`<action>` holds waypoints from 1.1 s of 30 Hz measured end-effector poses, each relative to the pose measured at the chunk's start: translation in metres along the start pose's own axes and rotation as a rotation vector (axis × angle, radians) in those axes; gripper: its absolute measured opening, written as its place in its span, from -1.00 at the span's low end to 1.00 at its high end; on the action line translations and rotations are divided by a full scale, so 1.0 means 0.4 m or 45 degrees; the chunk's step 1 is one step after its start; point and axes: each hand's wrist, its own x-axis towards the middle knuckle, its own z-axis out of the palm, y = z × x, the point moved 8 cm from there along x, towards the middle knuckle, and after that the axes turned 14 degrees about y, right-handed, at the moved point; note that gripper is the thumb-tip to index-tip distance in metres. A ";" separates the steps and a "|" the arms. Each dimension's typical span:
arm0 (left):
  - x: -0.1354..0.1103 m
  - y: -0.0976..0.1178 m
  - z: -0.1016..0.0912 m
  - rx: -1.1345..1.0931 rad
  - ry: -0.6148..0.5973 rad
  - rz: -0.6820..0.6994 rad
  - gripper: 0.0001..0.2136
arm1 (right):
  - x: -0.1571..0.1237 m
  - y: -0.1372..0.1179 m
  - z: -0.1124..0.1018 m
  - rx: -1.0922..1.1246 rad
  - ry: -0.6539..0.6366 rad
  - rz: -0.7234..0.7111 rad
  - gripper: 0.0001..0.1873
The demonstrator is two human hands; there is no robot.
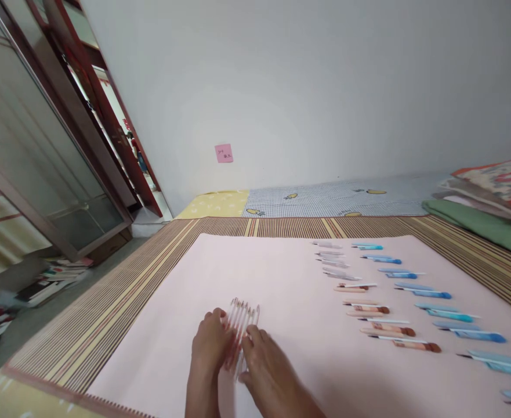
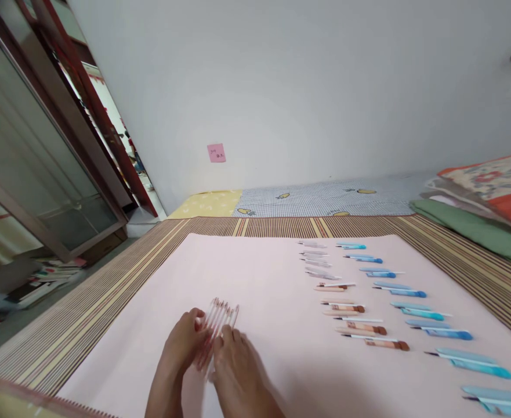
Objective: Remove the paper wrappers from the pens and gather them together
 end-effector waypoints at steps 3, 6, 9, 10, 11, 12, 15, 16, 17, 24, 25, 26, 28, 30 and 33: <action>0.007 -0.006 0.002 -0.068 0.015 -0.012 -0.69 | 0.001 0.014 -0.012 0.020 -0.002 -0.005 -0.63; 0.018 -0.005 -0.002 -0.108 0.075 -0.015 -0.65 | -0.012 0.044 -0.017 0.098 0.020 0.011 -0.47; 0.025 0.006 -0.003 -0.143 0.097 0.010 -0.65 | -0.033 0.047 0.004 0.208 -0.012 -0.098 -0.13; 0.025 0.010 -0.002 -0.153 0.091 0.018 -0.66 | -0.039 0.043 0.016 0.237 -0.055 -0.138 -0.05; 0.025 0.011 -0.001 -0.158 0.085 0.019 -0.67 | -0.043 0.038 0.027 0.254 -0.101 -0.165 -0.02; 0.024 0.009 -0.002 -0.158 0.082 0.011 -0.68 | -0.044 0.035 0.034 0.258 -0.136 -0.179 -0.03; 0.019 -0.005 -0.009 -0.140 0.100 -0.047 -0.76 | -0.023 0.026 0.027 0.232 -0.116 -0.200 -0.20; 0.018 -0.010 -0.012 -0.134 0.108 -0.070 -0.79 | -0.010 0.022 0.019 0.222 -0.084 -0.214 -0.25; 0.016 -0.014 -0.015 -0.132 0.112 -0.092 -0.80 | 0.005 0.018 0.012 0.215 -0.054 -0.230 -0.28; 0.017 -0.022 -0.001 -0.192 0.017 -0.158 -0.73 | 0.071 -0.002 0.049 0.185 -0.030 -0.343 -0.32; 0.020 -0.023 0.001 -0.187 0.016 -0.156 -0.74 | 0.069 0.000 0.057 0.176 -0.022 -0.341 -0.31; 0.022 -0.022 0.003 -0.179 0.017 -0.150 -0.76 | 0.066 0.003 0.064 0.169 -0.018 -0.341 -0.30; 0.026 -0.019 0.006 -0.161 0.022 -0.128 -0.79 | 0.055 0.007 0.076 0.160 -0.017 -0.345 -0.29; 0.026 -0.014 0.006 -0.147 0.027 -0.106 -0.81 | 0.048 0.008 0.081 0.149 -0.019 -0.346 -0.32; 0.021 -0.008 0.002 -0.146 0.022 -0.089 -0.81 | 0.052 0.008 0.068 0.158 -0.014 -0.336 -0.37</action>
